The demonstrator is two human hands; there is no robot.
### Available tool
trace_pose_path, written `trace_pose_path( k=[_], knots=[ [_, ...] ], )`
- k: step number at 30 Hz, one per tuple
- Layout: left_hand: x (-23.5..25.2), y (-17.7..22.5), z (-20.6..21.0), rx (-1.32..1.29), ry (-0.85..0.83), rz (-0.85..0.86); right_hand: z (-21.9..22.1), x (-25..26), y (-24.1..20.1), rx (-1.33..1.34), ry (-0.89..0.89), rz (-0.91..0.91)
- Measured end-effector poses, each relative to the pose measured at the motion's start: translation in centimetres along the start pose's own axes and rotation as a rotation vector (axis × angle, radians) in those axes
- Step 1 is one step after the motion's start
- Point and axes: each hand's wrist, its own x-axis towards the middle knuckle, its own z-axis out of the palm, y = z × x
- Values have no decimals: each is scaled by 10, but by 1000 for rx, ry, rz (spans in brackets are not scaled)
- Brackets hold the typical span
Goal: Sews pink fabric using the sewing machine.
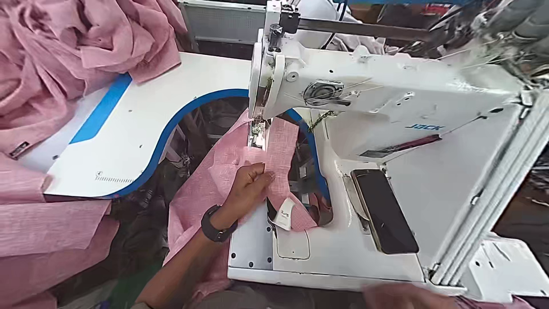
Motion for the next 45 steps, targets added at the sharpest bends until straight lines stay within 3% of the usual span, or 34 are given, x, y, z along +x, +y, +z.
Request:
trace_pose_path(
  k=[2, 4, 6, 9, 11, 13, 15, 17, 19, 21, 22, 24, 25, 27, 28, 29, 30, 32, 35, 38, 41, 45],
  knots=[
    [5, 10, 8, 47, -23, 30, 27, 85, -22, -176, 6, -162],
    [4, 21, 7, 245, -36, 21, 75, 146, -33, -93, -55, -257],
    [3, 37, -27, 454, 53, 34, 108, 176, -51, -4, -78, -268],
    [-19, 43, -130, 811, 461, -104, 62, 188, -55, -329, 233, -156],
    [-40, 42, -173, 963, 566, -221, 34, 201, -62, -664, 453, -87],
    [-47, 40, -149, 1037, 426, -157, 72, 215, -80, -882, 423, -155],
    [-48, 34, -80, 1039, 180, -21, 143, 217, -76, -1042, 170, -298],
    [-52, 18, -41, 1114, 205, 223, 179, 240, -56, -1183, 67, -533],
    [-73, 19, -64, 1104, 253, 98, 158, 261, -55, -1241, 92, -462],
    [-98, 37, -105, 1049, 133, -39, 134, 271, -59, -1187, 126, -427],
    [-110, 52, -106, 1003, -49, -80, 133, 269, -55, -1178, 104, -453],
    [-119, 69, -68, 771, -422, 34, 144, 252, -36, -1166, 32, -495],
    [-106, 71, -51, 660, -482, 75, 153, 251, -28, -1144, 26, -544],
    [-56, 53, -36, 716, -226, 68, 156, 251, -33, -1113, 38, -496],
    [-29, 30, -36, 784, -35, 44, 144, 247, -40, -1100, 50, -371],
    [-10, 9, -37, 778, 54, -61, 124, 241, -47, -1079, 64, -176],
    [2, -5, -33, 728, 99, -172, 98, 238, -52, -1068, 95, -15],
    [8, -18, -26, 670, 132, -244, 52, 244, -48, -1034, 205, 87],
    [19, -20, -31, 673, 68, -299, 67, 242, -36, -871, 277, -130],
    [38, -22, -29, 744, 178, -141, 109, 241, -29, -744, 221, -400],
    [28, -28, -25, 806, 206, 34, 107, 243, -20, -498, 75, -386],
    [10, -27, -30, 930, 87, 134, 102, 244, -15, -265, -58, -266]
  ],
)
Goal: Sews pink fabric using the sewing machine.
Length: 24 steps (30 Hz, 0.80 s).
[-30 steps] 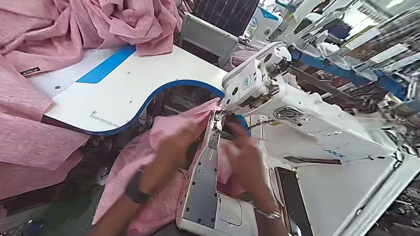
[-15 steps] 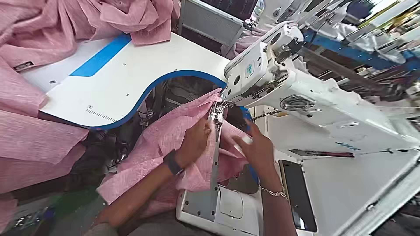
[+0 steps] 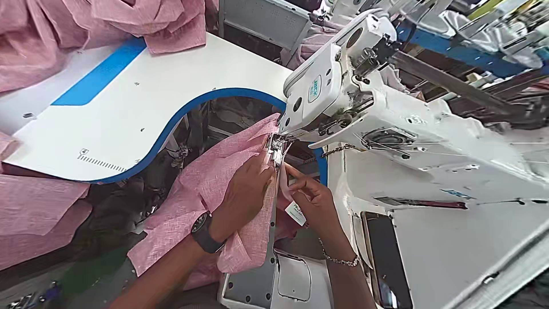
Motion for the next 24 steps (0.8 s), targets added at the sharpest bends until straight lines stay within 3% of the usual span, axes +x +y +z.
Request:
trace_pose_path(
  k=[10, 16, 18, 22, 24],
  knots=[
    [10, -7, 1, 191, -8, 158, 4, -8, -11, -365, -259, -30],
    [7, -7, -1, 21, -44, 109, 4, -8, -19, -568, -270, -92],
    [6, -5, 1, -40, -5, 94, 5, -2, -19, -487, -271, -62],
    [5, -4, 2, -124, 48, 112, 13, 14, -2, 25, -230, 100],
    [8, -6, 2, -134, 40, 129, 22, 16, -1, 91, -168, 95]
  ],
)
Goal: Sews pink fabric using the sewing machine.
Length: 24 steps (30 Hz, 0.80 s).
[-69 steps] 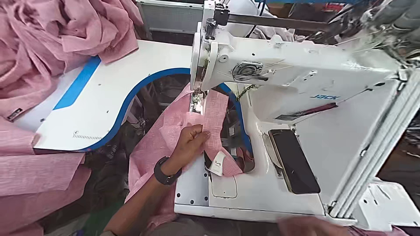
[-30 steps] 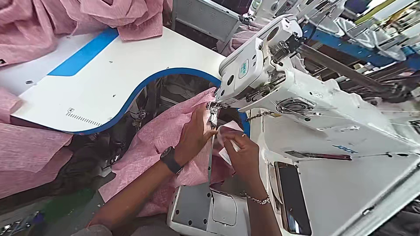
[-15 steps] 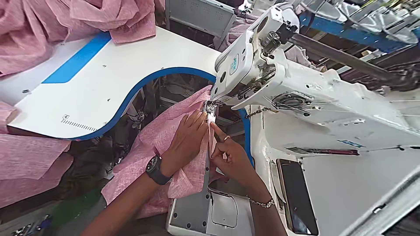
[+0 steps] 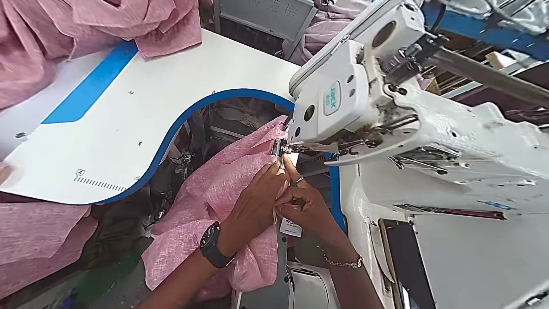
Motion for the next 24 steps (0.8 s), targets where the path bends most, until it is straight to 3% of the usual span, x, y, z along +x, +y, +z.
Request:
trace_pose_path(
  k=[3, 7, 12, 18, 21, 24],
  knots=[
    [3, -1, -2, -19, -19, -16, 10, -7, -5, -110, 108, -62],
    [7, -1, 5, -38, -1, -42, 3, -5, 2, 8, 93, -55],
    [8, 0, 5, -44, 6, -62, 9, -10, -3, -97, 138, -47],
    [20, -5, 14, -37, 105, -117, 30, -4, -11, -335, 322, -52],
    [30, -9, 21, -29, 166, -120, 38, -4, -17, -620, 398, -101],
    [18, 12, 0, -135, 60, -259, 36, -48, -59, -872, 333, 80]
  ],
)
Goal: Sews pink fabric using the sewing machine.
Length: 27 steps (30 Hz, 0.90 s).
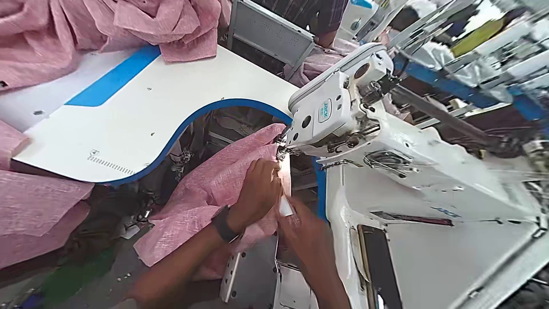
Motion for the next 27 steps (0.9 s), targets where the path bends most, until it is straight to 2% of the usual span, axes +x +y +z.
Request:
trace_pose_path(
  k=[3, 5, 6, 7, 9, 13, 16, 19, 23, 27],
  knots=[
    [-33, 29, -50, -99, -403, -312, -53, -40, 10, -111, -122, -11],
    [-47, 42, -63, -30, -542, -388, -65, -42, 37, -403, -93, -119],
    [-52, 45, -64, 4, -545, -365, -65, -39, 47, -550, -52, -187],
    [-56, 46, -64, 14, -518, -318, -65, -36, 49, -641, -17, -250],
    [-63, 44, -62, 7, -446, -211, -60, -36, 31, -641, -3, -343],
    [-78, 25, -45, -13, -381, -64, -23, -39, -15, -307, -33, -407],
    [-76, 12, -36, -65, -302, -73, 4, -30, -30, -188, -98, -307],
    [-67, -4, -22, -217, -170, -99, 4, -11, -26, -127, -215, -223],
    [-44, -15, -12, -346, -166, -149, 4, 12, -25, -109, -261, -143],
    [-27, -21, 0, -355, -84, -129, 7, 21, -23, -87, -292, -6]
  ],
)
